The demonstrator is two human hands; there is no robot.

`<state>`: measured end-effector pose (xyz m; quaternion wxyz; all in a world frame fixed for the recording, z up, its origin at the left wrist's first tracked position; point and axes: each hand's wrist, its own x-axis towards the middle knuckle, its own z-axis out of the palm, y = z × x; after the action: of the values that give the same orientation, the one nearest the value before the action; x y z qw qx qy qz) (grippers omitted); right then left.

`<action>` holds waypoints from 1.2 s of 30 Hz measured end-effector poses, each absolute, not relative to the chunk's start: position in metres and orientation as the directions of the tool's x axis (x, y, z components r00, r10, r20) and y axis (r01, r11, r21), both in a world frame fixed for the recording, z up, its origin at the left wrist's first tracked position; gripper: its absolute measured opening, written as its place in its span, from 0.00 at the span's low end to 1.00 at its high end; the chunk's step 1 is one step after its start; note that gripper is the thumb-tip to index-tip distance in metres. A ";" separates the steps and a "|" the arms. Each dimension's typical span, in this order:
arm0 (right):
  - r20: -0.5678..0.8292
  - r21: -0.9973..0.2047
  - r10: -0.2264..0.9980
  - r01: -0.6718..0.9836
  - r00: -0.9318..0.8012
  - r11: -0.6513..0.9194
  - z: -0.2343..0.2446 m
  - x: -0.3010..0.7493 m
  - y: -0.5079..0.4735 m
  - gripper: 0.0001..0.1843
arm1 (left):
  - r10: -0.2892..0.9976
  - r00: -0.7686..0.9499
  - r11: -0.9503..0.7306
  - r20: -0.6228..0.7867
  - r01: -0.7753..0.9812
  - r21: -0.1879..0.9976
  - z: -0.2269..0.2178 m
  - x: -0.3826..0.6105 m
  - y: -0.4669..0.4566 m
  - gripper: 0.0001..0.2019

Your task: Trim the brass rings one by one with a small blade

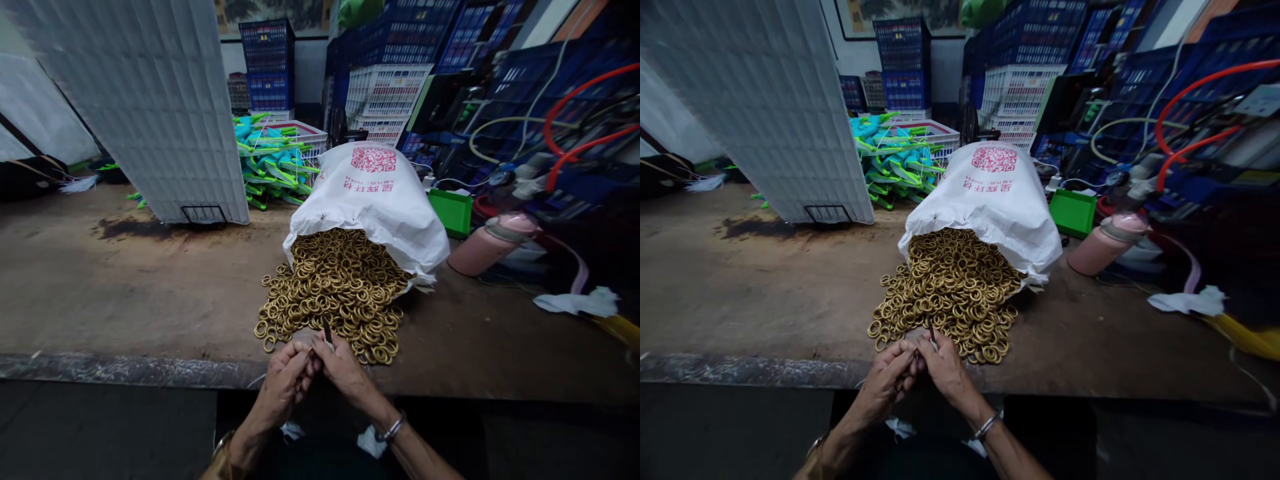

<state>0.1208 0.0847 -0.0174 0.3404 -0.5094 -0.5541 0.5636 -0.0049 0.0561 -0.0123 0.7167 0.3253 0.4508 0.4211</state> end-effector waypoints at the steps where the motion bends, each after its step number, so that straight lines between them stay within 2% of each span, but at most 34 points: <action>1: -0.201 -0.971 0.944 0.178 -0.261 -0.157 -0.018 0.121 0.085 0.14 | 0.897 0.240 0.434 -0.370 -0.323 0.841 -0.012 -0.004 0.056 0.14; 3: -0.205 -0.966 0.944 0.208 -0.260 -0.152 -0.019 0.123 0.086 0.16 | 0.893 0.236 0.443 -0.383 -0.322 0.836 -0.012 -0.004 0.056 0.14; 5: -0.174 -0.941 0.962 0.323 -0.210 -0.100 -0.019 0.125 0.086 0.16 | 0.885 0.211 0.463 -0.415 -0.303 0.833 -0.011 -0.003 0.056 0.13; 7: -0.106 -0.867 0.979 0.498 -0.175 -0.005 -0.020 0.128 0.085 0.14 | 0.881 0.186 0.472 -0.435 -0.279 0.837 -0.011 -0.002 0.056 0.13; 10: -0.057 -0.702 0.967 0.698 -0.249 0.138 -0.023 0.130 0.080 0.08 | 0.901 0.164 0.431 -0.401 -0.250 0.867 -0.012 -0.001 0.057 0.14; 15: -0.127 -0.503 0.931 0.831 -0.341 0.236 -0.028 0.133 0.075 0.20 | 0.940 0.117 0.339 -0.321 -0.207 0.918 -0.013 -0.001 0.057 0.15; 19: -0.166 -0.353 0.942 0.909 -0.292 0.220 -0.029 0.135 0.079 0.17 | 0.926 0.177 0.363 -0.335 -0.165 0.917 -0.009 -0.007 0.048 0.15; 23: -0.062 -0.353 0.964 0.909 -0.258 0.221 -0.024 0.131 0.086 0.17 | 0.839 0.354 0.506 -0.414 -0.224 0.833 -0.008 -0.013 0.037 0.15; 28: 0.125 -0.333 0.971 0.913 -0.205 0.235 -0.016 0.123 0.103 0.22 | 0.656 0.535 0.674 -0.532 -0.099 0.732 -0.027 -0.014 0.023 0.13; 31: 0.141 -0.279 0.966 0.928 -0.216 0.248 -0.017 0.120 0.113 0.25 | 0.602 0.501 0.755 -0.622 -0.104 0.647 -0.051 -0.009 0.017 0.11; 34: 0.119 -0.227 0.973 0.949 -0.196 0.219 -0.021 0.117 0.120 0.24 | 0.553 0.353 0.833 -0.755 -0.203 0.515 -0.077 -0.002 0.015 0.12; 36: 0.118 -0.207 0.975 0.956 -0.189 0.210 -0.023 0.115 0.122 0.24 | 0.542 0.298 0.838 -0.786 -0.253 0.483 -0.092 0.004 0.014 0.10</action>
<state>0.1155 0.1219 -0.0228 0.1119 -0.6270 -0.7697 0.0435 0.0035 0.0139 -0.0916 0.7941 0.1346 0.5372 0.2503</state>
